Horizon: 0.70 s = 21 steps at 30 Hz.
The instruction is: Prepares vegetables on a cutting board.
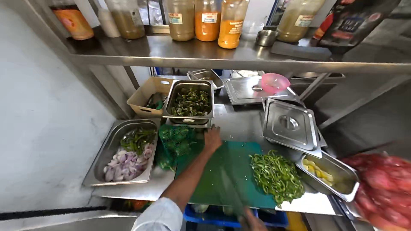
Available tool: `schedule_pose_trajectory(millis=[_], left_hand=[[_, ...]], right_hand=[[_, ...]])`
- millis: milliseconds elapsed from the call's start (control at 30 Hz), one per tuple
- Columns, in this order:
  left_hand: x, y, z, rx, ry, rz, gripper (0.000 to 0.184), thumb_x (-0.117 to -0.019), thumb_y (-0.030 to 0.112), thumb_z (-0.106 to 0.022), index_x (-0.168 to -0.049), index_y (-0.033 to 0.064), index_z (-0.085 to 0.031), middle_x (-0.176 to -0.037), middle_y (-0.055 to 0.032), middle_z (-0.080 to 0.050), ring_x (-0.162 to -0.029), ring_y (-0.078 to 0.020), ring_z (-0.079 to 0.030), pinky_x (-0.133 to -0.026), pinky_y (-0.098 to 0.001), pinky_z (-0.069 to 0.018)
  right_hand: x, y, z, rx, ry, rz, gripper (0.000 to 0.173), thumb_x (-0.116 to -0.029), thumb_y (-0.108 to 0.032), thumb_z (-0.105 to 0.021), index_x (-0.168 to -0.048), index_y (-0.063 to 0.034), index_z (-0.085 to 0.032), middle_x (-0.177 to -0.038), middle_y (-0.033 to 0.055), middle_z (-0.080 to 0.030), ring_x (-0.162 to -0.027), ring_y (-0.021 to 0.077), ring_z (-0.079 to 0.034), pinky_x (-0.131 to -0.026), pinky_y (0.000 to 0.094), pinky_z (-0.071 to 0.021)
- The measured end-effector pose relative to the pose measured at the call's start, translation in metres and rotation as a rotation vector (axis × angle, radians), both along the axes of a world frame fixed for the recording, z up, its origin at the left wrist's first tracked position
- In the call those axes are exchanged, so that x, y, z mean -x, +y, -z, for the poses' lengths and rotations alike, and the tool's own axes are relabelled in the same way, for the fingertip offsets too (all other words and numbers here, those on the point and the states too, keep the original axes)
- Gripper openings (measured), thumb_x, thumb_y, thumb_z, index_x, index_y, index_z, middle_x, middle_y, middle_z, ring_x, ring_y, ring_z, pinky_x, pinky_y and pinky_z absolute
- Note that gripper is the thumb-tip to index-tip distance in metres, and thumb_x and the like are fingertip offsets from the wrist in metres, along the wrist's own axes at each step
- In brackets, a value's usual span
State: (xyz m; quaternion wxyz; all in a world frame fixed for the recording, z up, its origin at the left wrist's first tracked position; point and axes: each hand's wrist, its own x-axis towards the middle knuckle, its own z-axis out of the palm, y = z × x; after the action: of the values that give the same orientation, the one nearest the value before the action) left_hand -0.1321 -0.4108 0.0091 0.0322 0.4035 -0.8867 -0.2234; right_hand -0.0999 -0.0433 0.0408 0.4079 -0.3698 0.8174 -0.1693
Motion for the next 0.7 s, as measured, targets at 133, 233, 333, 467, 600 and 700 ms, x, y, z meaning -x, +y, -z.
schedule_pose_trajectory(millis=[133, 233, 333, 467, 600, 700], left_hand=[[0.019, -0.022, 0.013, 0.032, -0.166, -0.038, 0.075, -0.0884, 0.011, -0.07, -0.157, 0.0147, -0.041, -0.153, -0.0224, -0.048, -0.125, -0.0456, -0.059, -0.102, -0.0694, -0.0452], [0.023, -0.02, 0.008, -0.006, -0.141, -0.06, 0.067, -0.0883, 0.015, -0.073, -0.15, 0.0131, -0.049, -0.144, -0.0247, -0.054, -0.122, -0.0464, -0.06, -0.1, -0.0688, -0.0468], [0.013, -0.015, 0.006, -0.023, 0.034, -0.027, 0.053, -0.0864, 0.022, -0.078, -0.136, 0.0104, -0.063, -0.139, -0.021, -0.057, -0.126, -0.0416, -0.058, -0.101, -0.0613, -0.0514], [-0.016, 0.008, -0.004, -0.085, 0.445, 0.091, 0.027, -0.0919, 0.019, -0.074, -0.118, 0.0117, -0.073, -0.122, -0.016, -0.064, -0.118, -0.0331, -0.06, -0.102, -0.0483, -0.0528], [-0.063, 0.053, -0.005, -0.245, 0.522, 0.181, 0.019, -0.0962, 0.028, -0.073, -0.107, 0.0122, -0.076, -0.113, -0.0083, -0.068, -0.103, -0.0189, -0.067, -0.093, -0.0385, -0.059], [-0.098, 0.07, 0.015, -0.262, 0.376, 0.278, 0.023, -0.0998, 0.031, -0.067, -0.111, 0.0128, -0.077, -0.117, -0.0082, -0.069, -0.116, -0.0194, -0.063, -0.106, -0.0371, -0.0517]], right_hand=[[-0.025, -0.027, 0.017, -0.107, -0.051, -0.174, 0.042, -0.1046, -0.031, -0.054, -0.142, -0.0113, -0.057, -0.111, 0.0208, -0.072, -0.105, 0.0392, -0.07, -0.092, 0.0606, -0.0545], [-0.005, -0.023, 0.013, -0.077, 0.136, 0.098, 0.042, -0.1057, -0.026, -0.054, -0.142, -0.0052, -0.055, -0.109, 0.0242, -0.072, -0.104, 0.0428, -0.07, -0.092, 0.0616, -0.0545], [0.03, 0.0, 0.011, 0.029, 0.248, 0.258, 0.042, -0.1054, -0.023, -0.053, -0.139, 0.001, -0.053, -0.101, 0.0253, -0.071, -0.094, 0.0438, -0.071, -0.085, 0.0635, -0.0552], [0.051, 0.02, 0.006, 0.116, 0.183, 0.276, 0.039, -0.106, -0.027, -0.051, -0.135, -0.0003, -0.052, -0.085, 0.0187, -0.069, -0.072, 0.0351, -0.07, -0.068, 0.0562, -0.0587], [0.049, 0.012, 0.005, 0.136, 0.004, 0.384, 0.041, -0.1067, -0.029, -0.051, -0.14, -0.0068, -0.048, -0.078, 0.0118, -0.066, -0.061, 0.027, -0.067, -0.056, 0.0478, -0.059], [0.046, 0.002, 0.016, 0.107, -0.033, 0.369, 0.042, -0.1074, -0.032, -0.05, -0.144, -0.0115, -0.046, -0.077, 0.0109, -0.064, -0.059, 0.0259, -0.065, -0.055, 0.0468, -0.058]])
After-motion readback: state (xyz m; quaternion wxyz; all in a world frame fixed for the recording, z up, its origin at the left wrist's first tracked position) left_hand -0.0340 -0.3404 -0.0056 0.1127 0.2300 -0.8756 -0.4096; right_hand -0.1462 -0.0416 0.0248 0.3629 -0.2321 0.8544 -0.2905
